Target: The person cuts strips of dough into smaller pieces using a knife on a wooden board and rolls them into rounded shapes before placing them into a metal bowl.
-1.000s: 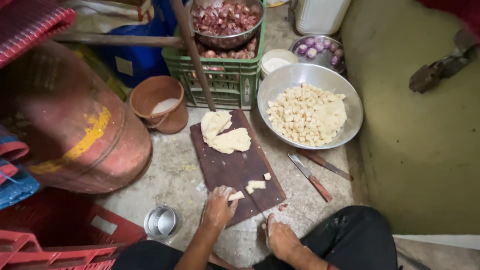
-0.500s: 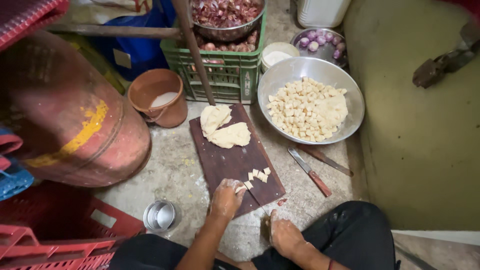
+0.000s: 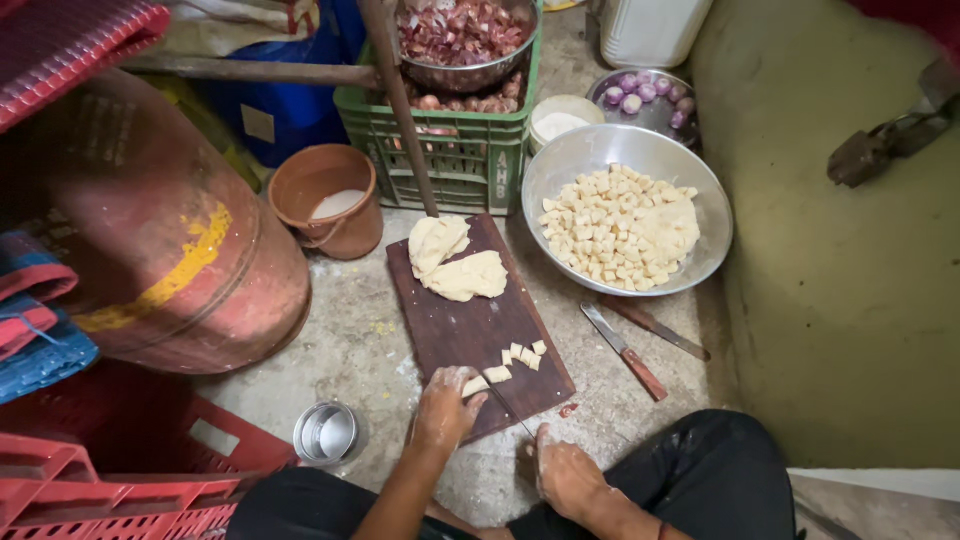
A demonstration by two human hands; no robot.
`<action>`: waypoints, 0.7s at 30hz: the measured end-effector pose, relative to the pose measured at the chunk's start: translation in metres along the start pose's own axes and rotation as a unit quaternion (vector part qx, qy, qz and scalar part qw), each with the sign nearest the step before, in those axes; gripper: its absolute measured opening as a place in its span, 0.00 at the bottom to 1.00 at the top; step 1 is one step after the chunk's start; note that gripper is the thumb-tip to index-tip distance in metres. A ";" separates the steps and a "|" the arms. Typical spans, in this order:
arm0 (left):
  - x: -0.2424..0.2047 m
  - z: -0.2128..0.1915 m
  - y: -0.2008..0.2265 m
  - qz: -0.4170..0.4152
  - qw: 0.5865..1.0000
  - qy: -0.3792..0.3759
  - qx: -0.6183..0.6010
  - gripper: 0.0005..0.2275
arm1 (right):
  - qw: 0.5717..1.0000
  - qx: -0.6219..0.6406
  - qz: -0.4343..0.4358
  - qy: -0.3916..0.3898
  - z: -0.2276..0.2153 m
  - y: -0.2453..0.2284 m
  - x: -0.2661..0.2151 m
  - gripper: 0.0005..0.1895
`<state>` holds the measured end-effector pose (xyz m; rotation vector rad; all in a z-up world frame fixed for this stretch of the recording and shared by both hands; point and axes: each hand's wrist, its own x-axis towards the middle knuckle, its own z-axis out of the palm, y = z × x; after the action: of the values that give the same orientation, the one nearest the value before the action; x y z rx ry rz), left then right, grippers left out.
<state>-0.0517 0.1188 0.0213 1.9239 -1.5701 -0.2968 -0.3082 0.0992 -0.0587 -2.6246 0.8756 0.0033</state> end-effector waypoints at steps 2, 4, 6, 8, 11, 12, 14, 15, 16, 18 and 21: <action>-0.003 -0.006 0.001 -0.002 1.000 -0.007 -0.008 0.12 | 1.000 0.011 -0.001 0.000 0.002 -0.008 0.024 0.33; -0.002 -0.006 0.000 -0.053 0.998 -0.023 0.022 0.08 | 1.000 0.022 -0.003 0.000 0.008 -0.013 0.032 0.31; -0.003 -0.003 0.000 -0.049 0.998 -0.025 0.029 0.08 | 0.999 0.038 -0.023 0.019 0.011 -0.017 0.029 0.29; -0.010 -0.001 -0.002 -0.045 0.998 -0.030 0.034 0.07 | 0.999 0.037 0.020 -0.022 0.009 -0.015 0.016 0.30; -0.009 -0.006 -0.004 -0.034 0.999 -0.006 0.014 0.09 | 0.997 0.016 0.042 -0.058 -0.003 -0.011 0.009 0.32; -0.013 -0.009 -0.005 -0.060 0.998 -0.013 0.012 0.09 | 0.998 0.003 0.019 -0.059 -0.004 -0.013 0.008 0.32; -0.017 -0.012 -0.009 -0.087 0.996 -0.022 0.010 0.10 | 0.999 0.017 0.004 -0.035 -0.002 -0.018 0.023 0.28; -0.017 -0.011 -0.011 -0.074 0.997 -0.015 0.020 0.09 | 0.999 0.029 -0.011 -0.012 0.000 -0.021 0.030 0.24; -0.020 -0.008 -0.013 -0.062 0.998 -0.010 0.029 0.08 | 0.999 0.030 -0.010 -0.014 0.004 -0.024 0.030 0.24; -0.021 -0.003 -0.015 -0.052 0.998 -0.006 0.039 0.09 | 0.999 0.006 -0.039 -0.013 0.008 -0.029 0.038 0.36; -0.028 -0.007 -0.019 -0.061 0.997 -0.001 0.054 0.10 | 0.997 0.034 0.031 -0.068 0.004 -0.031 0.011 0.31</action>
<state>-0.0401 0.1487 0.0096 2.1075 -1.4995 -0.2700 -0.2812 0.1168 -0.0530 -2.5008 0.8937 0.1635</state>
